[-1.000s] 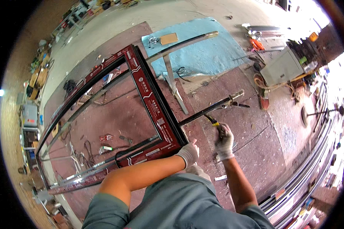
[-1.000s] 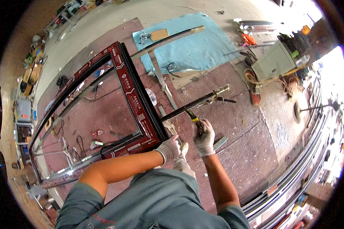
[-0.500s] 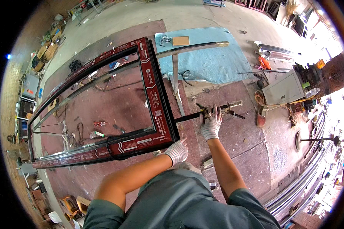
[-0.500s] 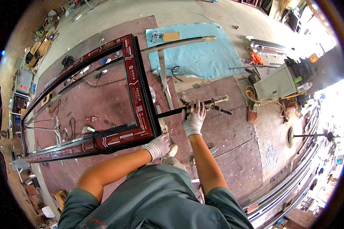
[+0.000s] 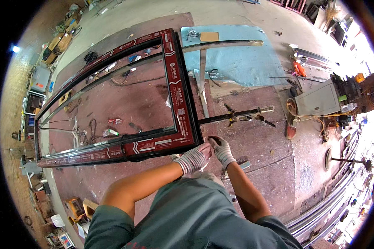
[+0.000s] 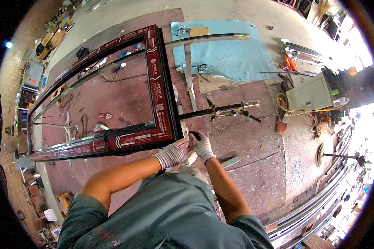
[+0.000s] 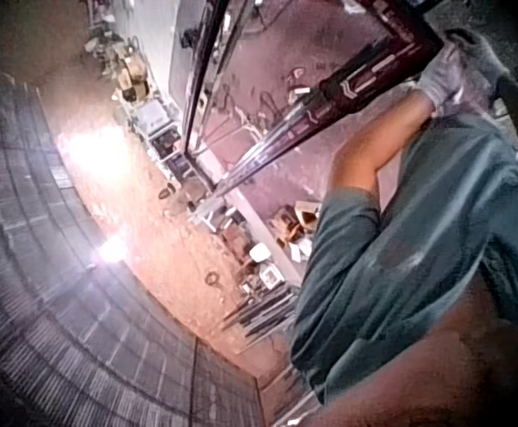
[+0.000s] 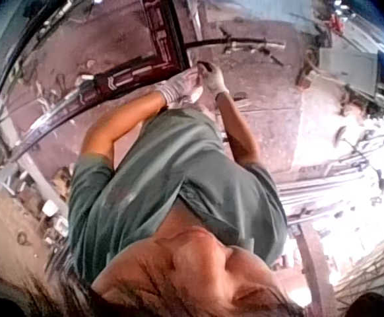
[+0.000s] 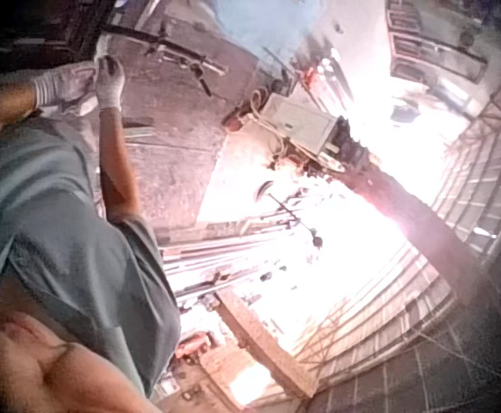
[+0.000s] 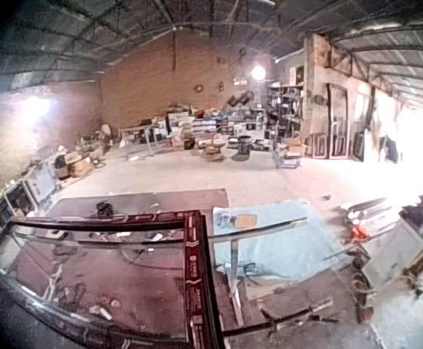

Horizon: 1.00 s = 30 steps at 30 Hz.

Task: The person assembles a window frame by inserting a black rubber seal into the grooves of a red metal frame. They use a yellow caulking gun to press the seal into place and adjust the frame's position on the floor.

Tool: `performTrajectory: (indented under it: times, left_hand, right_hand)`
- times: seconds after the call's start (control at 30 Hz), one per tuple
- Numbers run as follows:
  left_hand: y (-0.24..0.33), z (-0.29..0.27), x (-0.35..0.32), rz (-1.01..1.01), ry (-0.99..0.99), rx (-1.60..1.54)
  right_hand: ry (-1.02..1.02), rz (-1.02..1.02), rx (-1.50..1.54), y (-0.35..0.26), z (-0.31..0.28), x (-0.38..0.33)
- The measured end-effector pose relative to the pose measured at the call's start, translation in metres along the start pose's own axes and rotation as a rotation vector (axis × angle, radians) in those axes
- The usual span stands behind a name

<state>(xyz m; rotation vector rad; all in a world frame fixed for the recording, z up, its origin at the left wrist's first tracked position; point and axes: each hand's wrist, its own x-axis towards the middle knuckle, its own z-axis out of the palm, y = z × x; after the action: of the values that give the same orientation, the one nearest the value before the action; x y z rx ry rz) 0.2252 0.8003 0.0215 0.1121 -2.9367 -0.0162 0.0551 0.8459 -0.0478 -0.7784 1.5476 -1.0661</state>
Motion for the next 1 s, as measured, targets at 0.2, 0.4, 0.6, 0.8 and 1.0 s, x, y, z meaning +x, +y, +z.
performTrajectory:
  times: [0.2,0.4,0.6,0.8,1.0]
  left_hand:
    - [0.002,-0.010,-0.022,-0.070,-0.115,0.002]
    - [0.012,-0.011,-0.034,-0.142,-0.021,-0.176]
    - [0.034,0.023,-0.064,-0.484,0.157,-0.714]
    - [0.064,0.041,-0.082,-0.867,0.051,-0.807]
    - [0.082,0.077,-0.046,-1.231,0.062,-1.396]
  right_hand:
    - [-0.287,0.458,0.326,-0.019,0.017,0.007]
    - [-0.316,0.483,0.339,-0.013,0.008,-0.017]
    - [-0.254,0.452,0.356,-0.017,0.004,-0.027]
    - [-0.209,0.498,0.248,-0.015,-0.005,-0.021]
    - [-0.347,0.524,-0.046,-0.025,-0.009,0.003]
